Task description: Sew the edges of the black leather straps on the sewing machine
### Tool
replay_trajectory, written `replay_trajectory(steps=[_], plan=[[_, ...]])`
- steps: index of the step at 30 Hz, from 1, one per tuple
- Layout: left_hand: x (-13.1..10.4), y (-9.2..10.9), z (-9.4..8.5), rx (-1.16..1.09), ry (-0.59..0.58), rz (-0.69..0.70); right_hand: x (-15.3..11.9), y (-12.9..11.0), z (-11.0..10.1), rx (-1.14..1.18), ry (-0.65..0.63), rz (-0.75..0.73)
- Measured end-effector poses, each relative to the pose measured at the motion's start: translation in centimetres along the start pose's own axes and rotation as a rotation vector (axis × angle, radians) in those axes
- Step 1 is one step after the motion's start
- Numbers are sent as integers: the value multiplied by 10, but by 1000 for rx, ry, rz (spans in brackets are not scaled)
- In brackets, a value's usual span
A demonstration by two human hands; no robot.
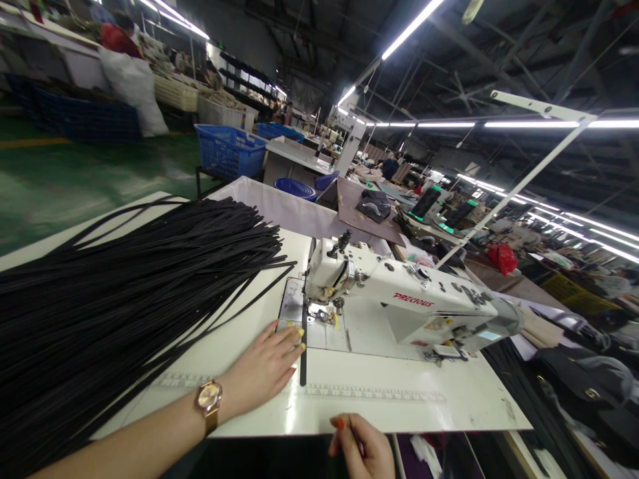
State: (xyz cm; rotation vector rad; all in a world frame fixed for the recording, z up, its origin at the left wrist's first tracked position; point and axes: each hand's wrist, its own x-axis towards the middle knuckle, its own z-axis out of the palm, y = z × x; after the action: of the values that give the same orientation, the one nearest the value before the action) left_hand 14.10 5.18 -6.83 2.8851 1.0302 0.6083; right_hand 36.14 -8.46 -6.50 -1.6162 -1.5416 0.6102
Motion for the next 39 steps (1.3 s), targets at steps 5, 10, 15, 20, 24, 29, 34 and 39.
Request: replay_trajectory(steps=[5,10,15,20,24,29,34,39], plan=[[1,-2,0,-33,4,-25,35,-1,-24,-143,77,-53],[2,-4,1,-38,6,-31,52,33,-10,-311,140,-170],[1,-4,2,-40,6,-31,52,44,-5,-361,171,-237],[0,-4,5,-55,7,-53,53,42,-6,-358,169,-232],[1,-6,8,-46,8,-44,52,45,-5,-362,167,-207],[1,-6,6,-27,20,-40,53,48,-5,-375,160,-195],[2,-7,1,-18,33,-35,53,55,-6,-355,158,-169],[3,-9,-2,5,56,-26,50,57,-5,-325,216,-46]])
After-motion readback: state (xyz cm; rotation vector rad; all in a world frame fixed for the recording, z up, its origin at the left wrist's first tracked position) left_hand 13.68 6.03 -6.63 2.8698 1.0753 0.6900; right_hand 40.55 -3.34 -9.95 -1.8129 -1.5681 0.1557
